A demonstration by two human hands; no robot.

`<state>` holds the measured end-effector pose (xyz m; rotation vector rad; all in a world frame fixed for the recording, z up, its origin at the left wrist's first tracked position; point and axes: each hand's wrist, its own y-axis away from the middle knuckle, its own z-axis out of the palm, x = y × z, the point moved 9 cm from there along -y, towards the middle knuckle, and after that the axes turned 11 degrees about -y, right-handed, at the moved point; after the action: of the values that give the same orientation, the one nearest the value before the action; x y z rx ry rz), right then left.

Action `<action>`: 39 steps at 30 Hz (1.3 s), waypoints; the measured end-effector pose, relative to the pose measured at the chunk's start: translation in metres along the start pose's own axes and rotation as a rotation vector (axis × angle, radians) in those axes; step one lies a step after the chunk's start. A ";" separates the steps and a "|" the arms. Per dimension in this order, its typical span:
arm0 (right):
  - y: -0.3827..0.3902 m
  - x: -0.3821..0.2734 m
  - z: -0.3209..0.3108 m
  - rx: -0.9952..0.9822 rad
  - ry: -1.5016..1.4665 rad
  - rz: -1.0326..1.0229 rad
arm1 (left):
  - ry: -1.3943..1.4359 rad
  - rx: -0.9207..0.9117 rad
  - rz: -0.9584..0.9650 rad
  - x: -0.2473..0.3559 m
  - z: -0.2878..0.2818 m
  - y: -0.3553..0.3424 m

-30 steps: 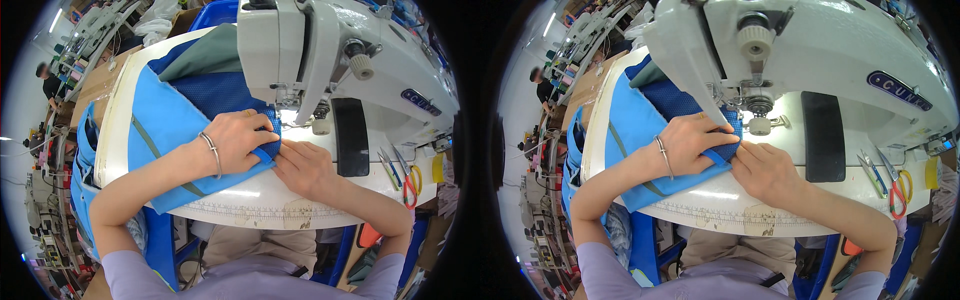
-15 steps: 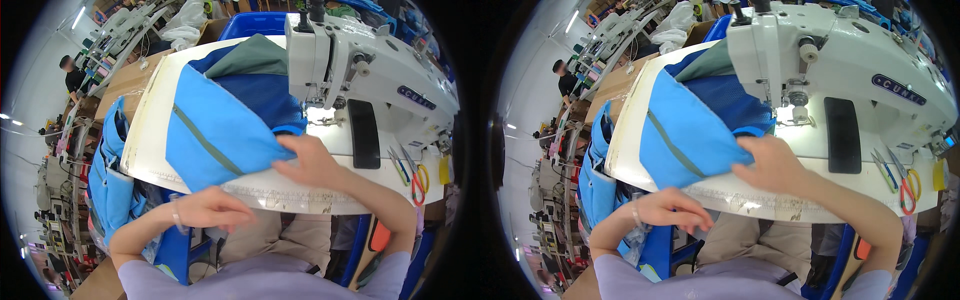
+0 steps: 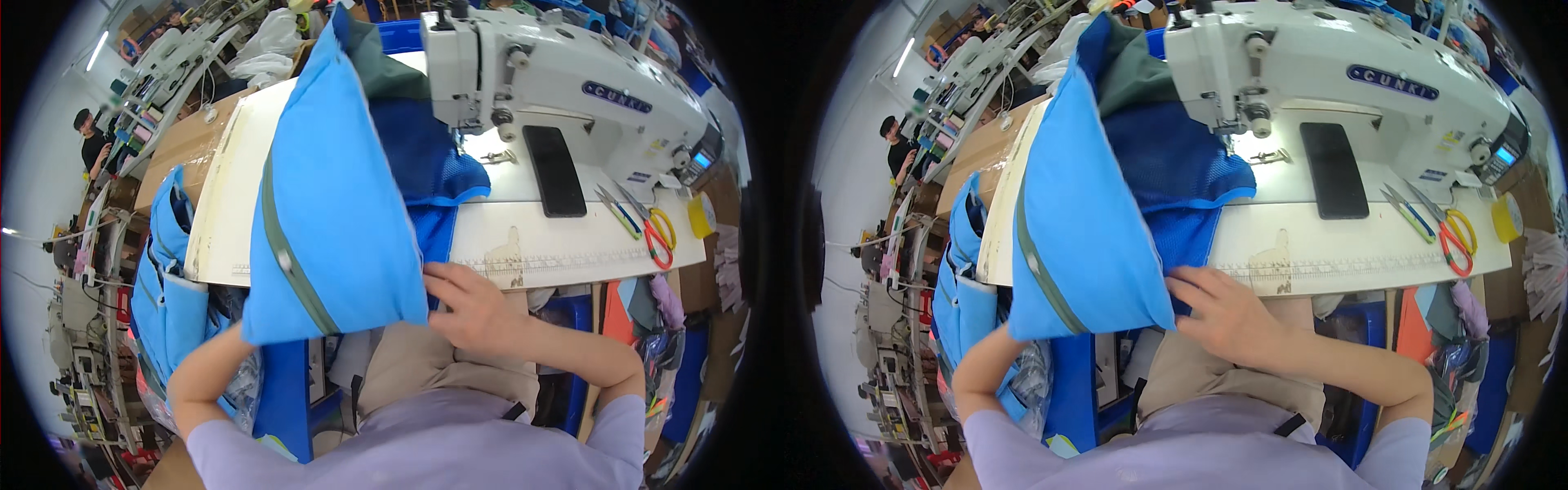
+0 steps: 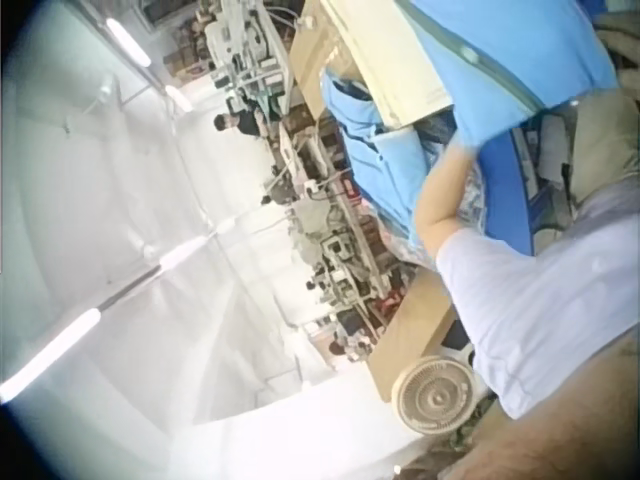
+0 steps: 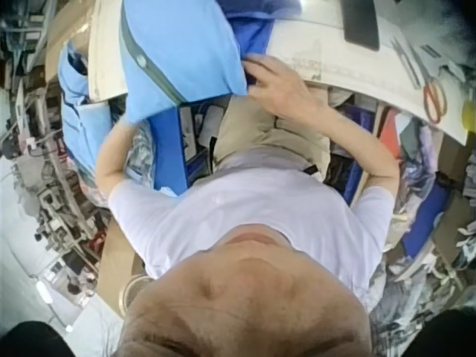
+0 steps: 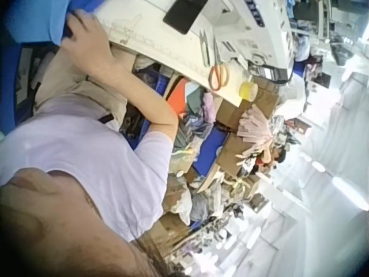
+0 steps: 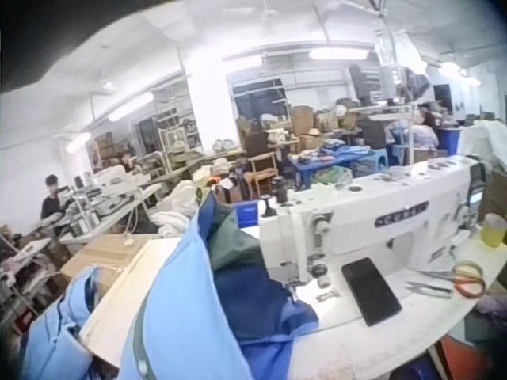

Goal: The person operates an industrial sewing machine to stitch a blue and green fabric bag. They guide the bag under the needle, aligning the edges of the fabric and a dark blue mesh strip while the machine sews. The person frequently pauses to adjust the bag's position and ensure the seam is straight.

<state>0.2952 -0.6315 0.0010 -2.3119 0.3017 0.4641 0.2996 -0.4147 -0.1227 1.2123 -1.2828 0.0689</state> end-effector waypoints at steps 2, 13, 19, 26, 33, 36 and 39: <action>0.020 -0.001 0.014 -0.011 0.061 0.033 | -0.374 -0.185 0.017 -0.004 0.053 0.030; 0.031 -0.010 0.022 0.034 0.153 0.093 | -1.229 0.950 1.029 0.262 0.079 0.002; 0.044 -0.005 0.015 0.062 0.111 0.087 | -1.195 1.162 0.887 0.230 0.012 -0.066; 0.041 0.000 0.009 0.061 0.040 0.052 | -0.856 0.982 0.759 0.213 -0.017 -0.059; 0.033 0.026 -0.013 0.088 0.119 0.109 | -1.329 0.736 0.961 0.229 -0.003 -0.060; 0.036 0.020 -0.023 0.076 0.139 0.038 | -1.349 0.692 0.997 0.230 -0.008 -0.060; 0.041 0.020 -0.023 0.052 0.135 0.037 | -1.302 0.748 0.992 0.218 -0.002 -0.064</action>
<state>0.3049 -0.6784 -0.0183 -2.2945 0.4174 0.3152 0.4214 -0.5623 -0.0009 1.0519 -3.1363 0.5914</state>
